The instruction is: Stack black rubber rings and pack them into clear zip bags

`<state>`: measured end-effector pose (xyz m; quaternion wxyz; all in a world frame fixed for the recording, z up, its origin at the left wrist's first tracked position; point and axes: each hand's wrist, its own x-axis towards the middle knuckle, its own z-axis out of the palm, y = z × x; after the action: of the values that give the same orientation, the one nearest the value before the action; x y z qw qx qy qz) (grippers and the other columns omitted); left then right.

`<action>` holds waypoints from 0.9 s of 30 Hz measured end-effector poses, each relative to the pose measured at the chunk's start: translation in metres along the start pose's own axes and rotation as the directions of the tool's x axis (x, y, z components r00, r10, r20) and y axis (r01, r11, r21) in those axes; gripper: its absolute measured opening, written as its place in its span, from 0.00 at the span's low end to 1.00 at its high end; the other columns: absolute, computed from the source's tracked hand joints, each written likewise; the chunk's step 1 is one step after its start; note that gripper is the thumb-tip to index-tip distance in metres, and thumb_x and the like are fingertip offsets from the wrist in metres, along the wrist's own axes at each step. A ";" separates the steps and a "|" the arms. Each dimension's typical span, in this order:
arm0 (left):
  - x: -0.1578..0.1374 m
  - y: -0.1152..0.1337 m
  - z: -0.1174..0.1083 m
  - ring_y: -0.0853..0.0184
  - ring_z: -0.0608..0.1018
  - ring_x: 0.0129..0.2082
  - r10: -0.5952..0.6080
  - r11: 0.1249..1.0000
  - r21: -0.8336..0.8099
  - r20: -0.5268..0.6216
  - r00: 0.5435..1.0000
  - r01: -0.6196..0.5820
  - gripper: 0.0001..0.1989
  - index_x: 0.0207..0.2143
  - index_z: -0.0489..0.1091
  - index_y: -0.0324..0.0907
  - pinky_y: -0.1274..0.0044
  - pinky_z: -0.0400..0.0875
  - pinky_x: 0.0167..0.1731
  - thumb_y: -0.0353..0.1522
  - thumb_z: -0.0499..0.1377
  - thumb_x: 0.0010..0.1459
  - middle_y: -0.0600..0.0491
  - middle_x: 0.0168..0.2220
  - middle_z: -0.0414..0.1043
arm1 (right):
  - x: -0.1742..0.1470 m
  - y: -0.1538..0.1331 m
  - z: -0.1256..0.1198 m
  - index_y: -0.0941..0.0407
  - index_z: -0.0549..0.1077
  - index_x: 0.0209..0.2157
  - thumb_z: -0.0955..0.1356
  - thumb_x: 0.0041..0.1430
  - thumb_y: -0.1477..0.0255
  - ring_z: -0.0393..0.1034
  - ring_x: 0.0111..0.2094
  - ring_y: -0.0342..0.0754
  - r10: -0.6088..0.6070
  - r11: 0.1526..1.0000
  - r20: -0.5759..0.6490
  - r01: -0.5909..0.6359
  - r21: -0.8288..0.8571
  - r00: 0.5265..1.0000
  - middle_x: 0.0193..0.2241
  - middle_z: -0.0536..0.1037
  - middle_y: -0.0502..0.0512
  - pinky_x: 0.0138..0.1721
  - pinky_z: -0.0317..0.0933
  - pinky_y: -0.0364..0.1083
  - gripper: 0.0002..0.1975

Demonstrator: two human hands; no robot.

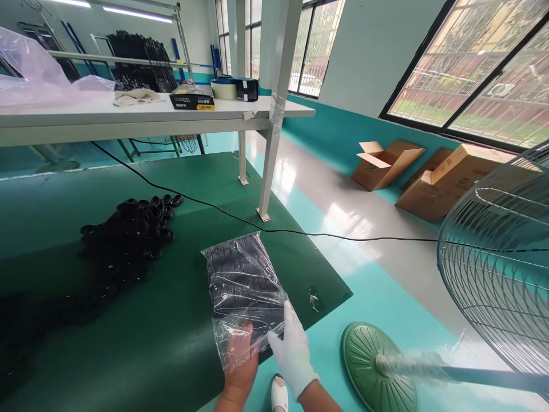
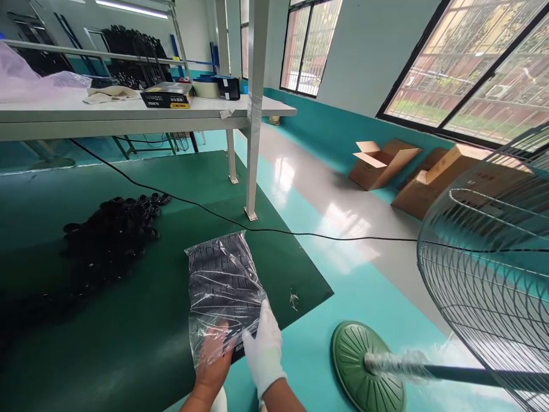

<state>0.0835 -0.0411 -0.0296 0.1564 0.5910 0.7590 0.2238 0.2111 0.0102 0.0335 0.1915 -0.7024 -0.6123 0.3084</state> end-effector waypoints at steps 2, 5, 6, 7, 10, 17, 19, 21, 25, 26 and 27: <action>0.000 0.001 0.001 0.60 0.68 0.50 -0.033 0.998 0.046 0.021 0.999 0.032 0.20 0.47 0.68 0.42 0.66 0.62 0.52 0.37 0.47 0.55 0.52 0.47 0.71 | -0.004 0.008 -0.001 0.57 0.54 0.58 0.61 0.50 0.74 0.53 0.57 0.51 0.026 0.990 0.022 -0.029 0.141 0.999 0.57 0.59 0.56 0.55 0.52 0.50 0.31; 0.001 0.007 0.000 0.60 0.67 0.51 -0.042 0.992 0.119 0.074 0.996 0.033 0.21 0.48 0.68 0.41 0.69 0.62 0.52 0.38 0.46 0.56 0.51 0.49 0.69 | -0.010 0.022 -0.002 0.54 0.55 0.58 0.60 0.52 0.72 0.48 0.59 0.51 0.006 0.974 0.108 -0.030 0.225 0.994 0.59 0.55 0.52 0.57 0.49 0.52 0.30; 0.002 0.011 -0.001 0.59 0.67 0.51 -0.021 0.990 0.141 0.098 0.995 0.007 0.21 0.48 0.68 0.42 0.68 0.61 0.51 0.38 0.46 0.57 0.51 0.49 0.69 | -0.011 0.027 -0.002 0.52 0.54 0.59 0.60 0.52 0.72 0.46 0.60 0.51 -0.024 0.974 0.130 -0.006 0.226 0.991 0.60 0.53 0.50 0.58 0.47 0.53 0.30; 0.003 0.015 -0.001 0.58 0.67 0.51 -0.003 0.986 0.166 0.122 0.993 -0.017 0.21 0.49 0.67 0.42 0.68 0.61 0.51 0.37 0.46 0.57 0.51 0.49 0.69 | -0.012 0.032 -0.004 0.51 0.52 0.59 0.60 0.51 0.73 0.44 0.61 0.51 -0.061 0.973 0.139 0.028 0.230 0.988 0.60 0.51 0.49 0.59 0.45 0.53 0.31; 0.007 0.025 -0.002 0.56 0.70 0.47 -0.022 0.968 0.251 0.155 0.988 -0.018 0.22 0.52 0.64 0.42 0.64 0.63 0.47 0.36 0.44 0.58 0.47 0.48 0.70 | -0.012 0.044 -0.009 0.50 0.50 0.59 0.59 0.52 0.75 0.43 0.61 0.50 -0.154 0.955 0.099 0.122 0.269 0.983 0.61 0.50 0.49 0.59 0.45 0.53 0.32; 0.007 0.029 -0.006 0.57 0.70 0.44 0.069 0.954 0.279 0.156 0.985 -0.111 0.21 0.52 0.64 0.42 0.65 0.63 0.43 0.37 0.43 0.59 0.47 0.45 0.71 | -0.018 0.061 -0.013 0.50 0.53 0.57 0.60 0.53 0.76 0.48 0.59 0.49 -0.216 0.918 0.009 0.200 0.342 0.976 0.59 0.55 0.54 0.58 0.49 0.54 0.28; 0.007 0.030 -0.007 0.56 0.70 0.45 0.090 0.947 0.292 0.155 0.984 -0.133 0.21 0.52 0.64 0.42 0.65 0.63 0.43 0.36 0.44 0.59 0.47 0.45 0.71 | -0.018 0.062 -0.011 0.50 0.54 0.56 0.60 0.55 0.75 0.52 0.58 0.50 -0.194 0.906 -0.039 0.194 0.376 0.980 0.57 0.57 0.55 0.56 0.53 0.53 0.26; 0.007 0.031 -0.008 0.56 0.70 0.45 0.081 0.943 0.308 0.151 0.985 -0.124 0.20 0.51 0.64 0.42 0.64 0.62 0.44 0.35 0.45 0.59 0.48 0.45 0.71 | -0.016 0.063 -0.011 0.51 0.56 0.55 0.59 0.55 0.74 0.56 0.55 0.50 -0.160 0.905 -0.091 0.183 0.385 0.983 0.55 0.59 0.57 0.54 0.56 0.52 0.24; 0.006 0.028 -0.009 0.54 0.69 0.48 0.003 0.949 0.309 0.188 0.982 -0.062 0.21 0.50 0.66 0.41 0.63 0.61 0.47 0.36 0.45 0.58 0.47 0.47 0.70 | -0.013 0.066 -0.016 0.51 0.61 0.51 0.59 0.55 0.76 0.58 0.54 0.49 -0.226 0.924 -0.031 0.224 0.309 0.974 0.53 0.63 0.56 0.53 0.57 0.51 0.21; 0.006 0.025 -0.010 0.53 0.68 0.49 -0.018 0.952 0.301 0.201 0.979 -0.045 0.22 0.50 0.66 0.41 0.62 0.60 0.48 0.37 0.45 0.57 0.46 0.48 0.70 | -0.014 0.067 -0.018 0.51 0.62 0.51 0.58 0.54 0.77 0.57 0.54 0.49 -0.253 0.929 0.006 0.241 0.282 0.967 0.53 0.63 0.55 0.54 0.56 0.50 0.22; 0.006 0.022 -0.012 0.53 0.68 0.50 -0.039 0.956 0.292 0.212 0.977 -0.025 0.22 0.51 0.65 0.41 0.62 0.59 0.48 0.38 0.45 0.57 0.46 0.48 0.70 | -0.015 0.067 -0.018 0.51 0.62 0.51 0.58 0.53 0.77 0.57 0.55 0.48 -0.271 0.933 0.037 0.253 0.257 0.962 0.53 0.63 0.54 0.53 0.56 0.49 0.22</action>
<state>0.0943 -0.0326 -0.0079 0.1490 0.6257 0.7645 0.0431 0.2724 -0.0146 0.0062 0.2959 -0.5732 -0.6632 0.3797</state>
